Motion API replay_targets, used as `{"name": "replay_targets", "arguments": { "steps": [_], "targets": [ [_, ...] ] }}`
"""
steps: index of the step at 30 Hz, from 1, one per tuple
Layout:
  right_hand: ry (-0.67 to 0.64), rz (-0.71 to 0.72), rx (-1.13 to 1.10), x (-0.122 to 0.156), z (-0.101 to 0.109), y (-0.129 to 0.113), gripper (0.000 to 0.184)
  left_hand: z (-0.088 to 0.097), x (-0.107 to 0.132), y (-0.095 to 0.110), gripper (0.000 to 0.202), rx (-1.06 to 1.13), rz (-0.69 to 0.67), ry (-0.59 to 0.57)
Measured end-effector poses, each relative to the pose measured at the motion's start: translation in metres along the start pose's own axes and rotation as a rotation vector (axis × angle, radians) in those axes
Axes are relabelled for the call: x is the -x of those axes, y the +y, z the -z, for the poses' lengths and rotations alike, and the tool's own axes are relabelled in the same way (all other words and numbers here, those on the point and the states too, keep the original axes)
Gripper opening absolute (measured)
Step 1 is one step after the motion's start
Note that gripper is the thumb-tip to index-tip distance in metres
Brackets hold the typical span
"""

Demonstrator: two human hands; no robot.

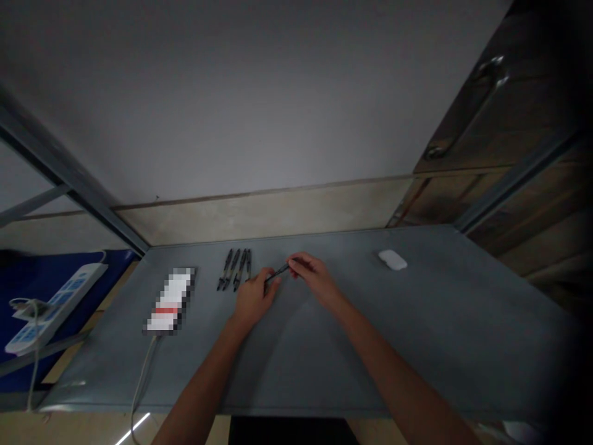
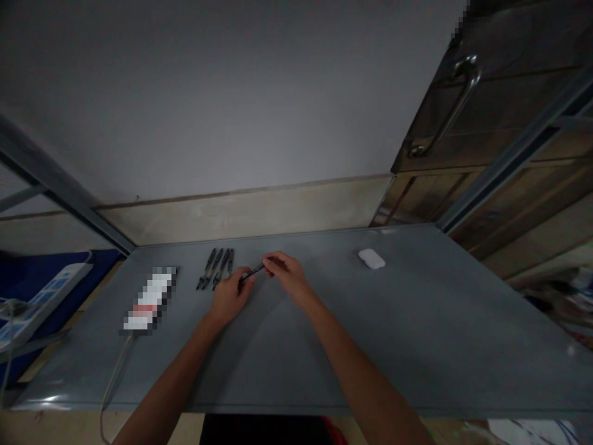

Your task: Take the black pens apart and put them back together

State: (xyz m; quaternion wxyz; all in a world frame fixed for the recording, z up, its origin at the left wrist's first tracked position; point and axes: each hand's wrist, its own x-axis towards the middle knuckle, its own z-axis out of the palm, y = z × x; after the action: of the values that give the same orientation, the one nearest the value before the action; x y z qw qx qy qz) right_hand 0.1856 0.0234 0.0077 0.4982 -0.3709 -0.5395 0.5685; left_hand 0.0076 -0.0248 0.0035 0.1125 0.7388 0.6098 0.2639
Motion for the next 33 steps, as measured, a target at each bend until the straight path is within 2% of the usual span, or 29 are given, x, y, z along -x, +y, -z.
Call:
{"name": "replay_targets", "arguments": {
  "steps": [3, 11, 16, 18, 23, 29, 33],
  "targets": [
    [-0.091, -0.012, 0.07, 0.0019, -0.0033, 0.0022, 0.023, -0.0002, 0.0003, 0.0003, 0.037, -0.022, 0.01, -0.012],
    [-0.185, 0.026, 0.372, 0.0026, 0.0, 0.0029, 0.024, 0.0003, -0.0004, -0.0003, 0.038, -0.08, 0.02, -0.045],
    [-0.118, -0.004, 0.623, 0.0041, -0.0024, 0.0042, 0.052, -0.0016, 0.0004, -0.0009, 0.035, -0.085, -0.08, -0.112],
    [-0.147, -0.004, 0.617, 0.0041, -0.0013, 0.0037, 0.055, -0.0018, 0.0004, -0.0005, 0.037, -0.094, -0.105, -0.134],
    [-0.21, 0.138, 0.566, 0.003, 0.0042, 0.0032, 0.037, -0.0008, 0.0003, 0.0021, 0.047, -0.158, -0.04, -0.153],
    [-0.166, 0.039, 0.688, 0.0035, 0.0058, 0.0054, 0.057, 0.0007, 0.0023, 0.0052, 0.04, -0.089, -0.092, -0.191],
    [-0.231, 0.073, 0.551, 0.0052, 0.0022, -0.0006, 0.043, 0.0065, 0.0005, 0.0023, 0.045, -0.121, -0.092, -0.169]
  ]
}}
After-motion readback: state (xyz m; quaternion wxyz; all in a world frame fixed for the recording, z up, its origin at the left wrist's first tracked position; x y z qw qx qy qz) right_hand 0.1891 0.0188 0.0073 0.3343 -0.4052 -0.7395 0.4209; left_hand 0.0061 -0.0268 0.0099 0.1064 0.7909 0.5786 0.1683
